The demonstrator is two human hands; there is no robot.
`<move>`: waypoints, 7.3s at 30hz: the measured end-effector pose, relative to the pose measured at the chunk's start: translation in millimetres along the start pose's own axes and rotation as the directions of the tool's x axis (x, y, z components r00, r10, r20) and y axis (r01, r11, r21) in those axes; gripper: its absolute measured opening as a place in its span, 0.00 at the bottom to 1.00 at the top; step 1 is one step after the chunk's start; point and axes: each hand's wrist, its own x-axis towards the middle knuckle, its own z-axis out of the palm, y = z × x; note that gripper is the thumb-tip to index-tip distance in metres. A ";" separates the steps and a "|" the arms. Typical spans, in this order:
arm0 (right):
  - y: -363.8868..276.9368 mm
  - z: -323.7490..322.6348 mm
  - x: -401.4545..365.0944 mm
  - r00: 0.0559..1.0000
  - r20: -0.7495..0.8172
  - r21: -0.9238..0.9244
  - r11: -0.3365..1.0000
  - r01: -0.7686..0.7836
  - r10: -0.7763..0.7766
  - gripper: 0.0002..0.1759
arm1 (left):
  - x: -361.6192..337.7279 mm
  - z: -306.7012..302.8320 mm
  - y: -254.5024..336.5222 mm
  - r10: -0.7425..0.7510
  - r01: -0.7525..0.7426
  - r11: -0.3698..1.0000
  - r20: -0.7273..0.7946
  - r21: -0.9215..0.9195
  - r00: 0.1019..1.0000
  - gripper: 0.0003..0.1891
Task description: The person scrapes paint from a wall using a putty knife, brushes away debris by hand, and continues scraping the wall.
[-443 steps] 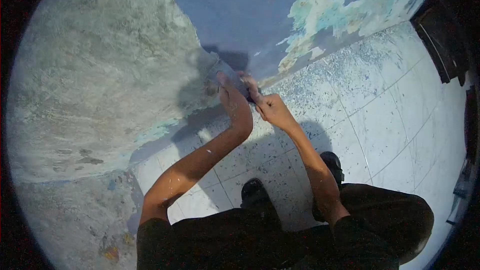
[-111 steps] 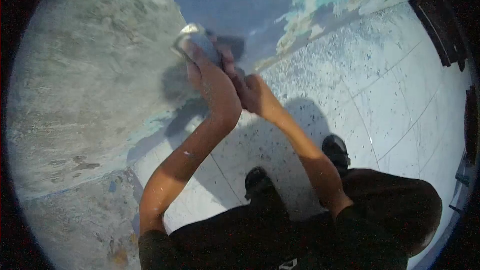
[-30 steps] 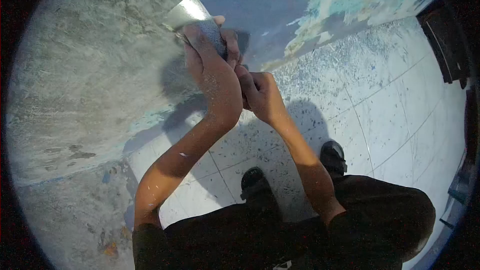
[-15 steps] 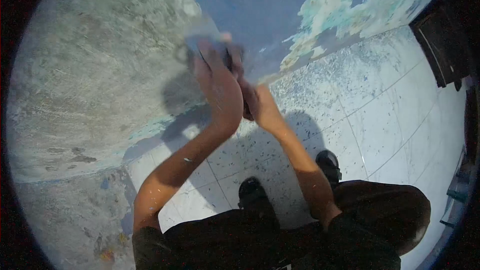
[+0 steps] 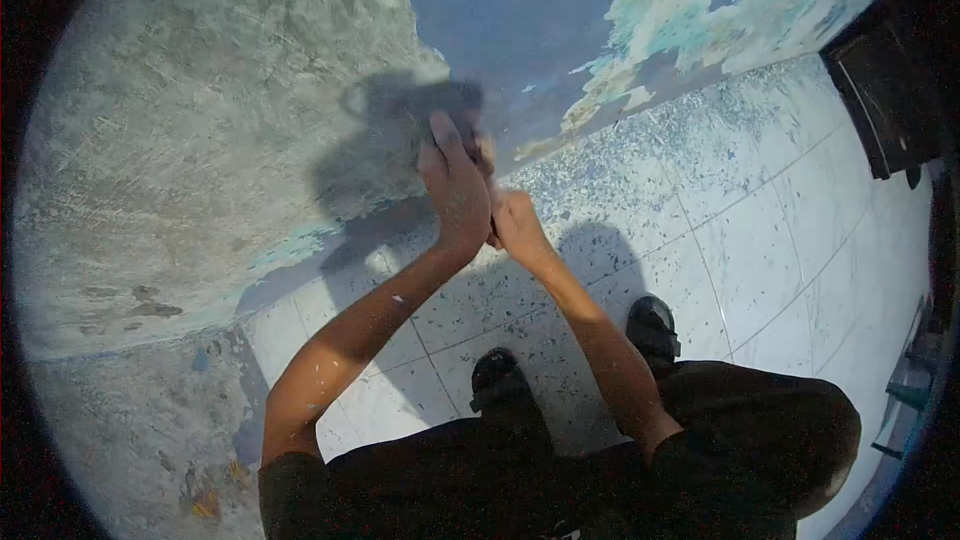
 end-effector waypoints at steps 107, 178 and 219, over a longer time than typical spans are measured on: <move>-28.9 -9.9 -7.6 0.996 0.067 -0.095 0.994 -0.057 0.063 0.37 | -6.5 10.7 22.3 0.196 -0.195 0.981 0.065 -0.017 0.979 0.32; 19.9 15.0 -34.9 0.926 0.022 0.006 0.926 -0.377 0.377 0.29 | -9.0 -42.0 -31.9 -0.157 0.243 0.918 0.274 -0.313 0.949 0.29; 43.5 14.0 -6.8 0.982 0.044 0.055 0.981 -0.186 0.184 0.37 | -9.9 -8.6 -3.4 -0.164 0.164 0.986 -0.023 0.014 0.986 0.27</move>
